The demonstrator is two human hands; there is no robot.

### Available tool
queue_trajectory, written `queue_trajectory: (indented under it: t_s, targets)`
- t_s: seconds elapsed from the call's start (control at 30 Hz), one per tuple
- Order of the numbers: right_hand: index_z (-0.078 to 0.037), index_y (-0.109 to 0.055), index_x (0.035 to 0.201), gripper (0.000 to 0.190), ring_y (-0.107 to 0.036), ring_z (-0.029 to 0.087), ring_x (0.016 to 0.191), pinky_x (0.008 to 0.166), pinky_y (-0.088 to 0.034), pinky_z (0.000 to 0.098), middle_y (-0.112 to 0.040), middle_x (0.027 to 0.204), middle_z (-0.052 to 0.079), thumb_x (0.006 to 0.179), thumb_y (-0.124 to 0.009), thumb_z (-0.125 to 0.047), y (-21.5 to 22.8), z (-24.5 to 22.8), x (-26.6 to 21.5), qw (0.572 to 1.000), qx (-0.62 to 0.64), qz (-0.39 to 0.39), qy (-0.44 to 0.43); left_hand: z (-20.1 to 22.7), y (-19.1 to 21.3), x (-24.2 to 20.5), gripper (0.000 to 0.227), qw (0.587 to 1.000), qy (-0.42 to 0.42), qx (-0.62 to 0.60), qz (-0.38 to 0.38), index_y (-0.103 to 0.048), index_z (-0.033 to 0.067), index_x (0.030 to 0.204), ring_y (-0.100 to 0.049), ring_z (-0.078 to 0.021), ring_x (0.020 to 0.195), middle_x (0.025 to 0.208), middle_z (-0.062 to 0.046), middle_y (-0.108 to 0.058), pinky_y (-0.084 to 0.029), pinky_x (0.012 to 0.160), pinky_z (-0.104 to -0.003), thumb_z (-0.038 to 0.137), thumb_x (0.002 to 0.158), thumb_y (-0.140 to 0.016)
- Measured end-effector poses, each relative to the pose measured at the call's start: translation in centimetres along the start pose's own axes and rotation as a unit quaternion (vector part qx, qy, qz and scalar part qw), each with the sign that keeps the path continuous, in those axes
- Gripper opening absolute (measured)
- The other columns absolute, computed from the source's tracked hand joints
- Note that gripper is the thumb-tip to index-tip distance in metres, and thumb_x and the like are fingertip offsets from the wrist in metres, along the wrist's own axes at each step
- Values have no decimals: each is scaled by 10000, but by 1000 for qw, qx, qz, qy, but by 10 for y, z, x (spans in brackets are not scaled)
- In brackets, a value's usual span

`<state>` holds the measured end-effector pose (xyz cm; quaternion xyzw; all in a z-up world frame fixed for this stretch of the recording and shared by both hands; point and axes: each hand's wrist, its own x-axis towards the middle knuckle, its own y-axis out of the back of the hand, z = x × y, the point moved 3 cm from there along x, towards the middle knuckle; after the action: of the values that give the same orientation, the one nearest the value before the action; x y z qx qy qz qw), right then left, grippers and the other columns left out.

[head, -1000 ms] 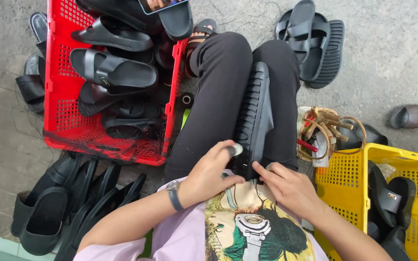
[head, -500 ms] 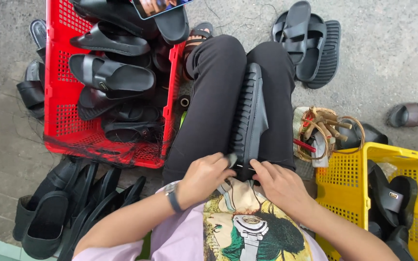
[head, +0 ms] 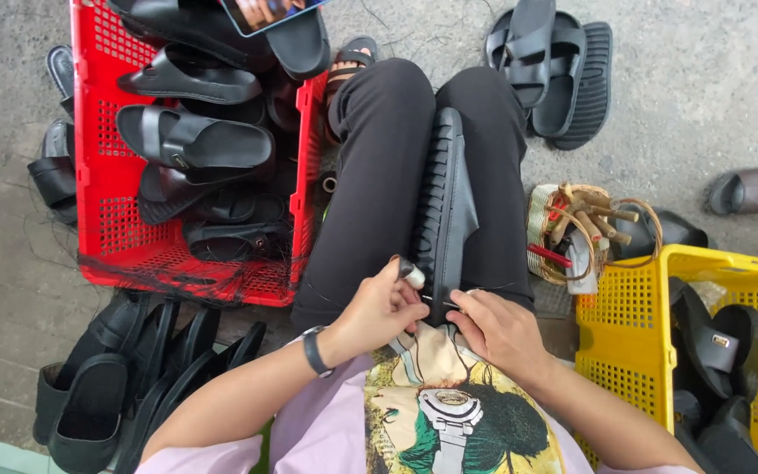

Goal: Hand-stitching the sole of a black sandal using a needle and thread.

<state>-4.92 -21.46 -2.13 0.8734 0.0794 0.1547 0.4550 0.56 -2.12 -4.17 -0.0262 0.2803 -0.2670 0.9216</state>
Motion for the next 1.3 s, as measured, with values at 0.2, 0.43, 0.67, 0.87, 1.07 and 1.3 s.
queue_trajectory:
  t_s: [0.2,0.43,0.67,0.87,1.07,1.3]
  targets:
    - [-136,-619,1207,303,-637,258,729,560,-515,319,-592,866,71,914,-556,-187,28,-9,15,998,-28,-39,29,36,-2,-10,753,978,66,142,-137,-221,-130,1327,-679,-145,562,710,-69,-703,-548,519,-247,12,764,-701]
    - [-175,-583,1283,361,-617,245,701,588,-508,305,-542,815,55,935,-498,-215,18,-2,10,996,-16,-82,44,10,1,0,602,997,64,31,-37,-344,-52,1280,-675,-149,567,691,-80,-678,-563,541,-244,20,802,-703]
    - [-205,-649,1183,302,-627,188,593,505,-509,270,-559,761,-28,890,-614,-267,3,-7,6,1000,-7,-18,-7,13,-6,4,660,993,69,76,-57,-280,-108,1253,-668,-152,546,701,-93,-676,-556,539,-245,9,775,-719]
    - [-205,-599,1210,307,-584,155,604,499,-493,273,-529,823,-14,932,-470,-227,27,-17,18,988,-114,-90,56,34,-6,-15,475,985,-13,162,-66,-400,-45,1145,-684,-169,558,689,-70,-696,-551,537,-264,5,774,-693]
    - [-375,-310,1408,685,-550,97,653,445,-456,247,-448,757,-61,775,-530,-237,65,1,18,887,-159,-429,-57,53,-27,-13,337,891,-232,388,45,-596,37,952,-604,-252,804,1081,-96,-533,-506,674,-323,223,726,-760]
    - [-361,-576,1273,461,-621,138,551,460,-450,301,-649,888,-120,821,-549,-275,62,15,-3,917,113,-357,-136,50,-36,-14,143,812,-366,453,-15,-643,99,856,-515,-219,651,757,-21,-513,-417,551,-325,165,733,-672]
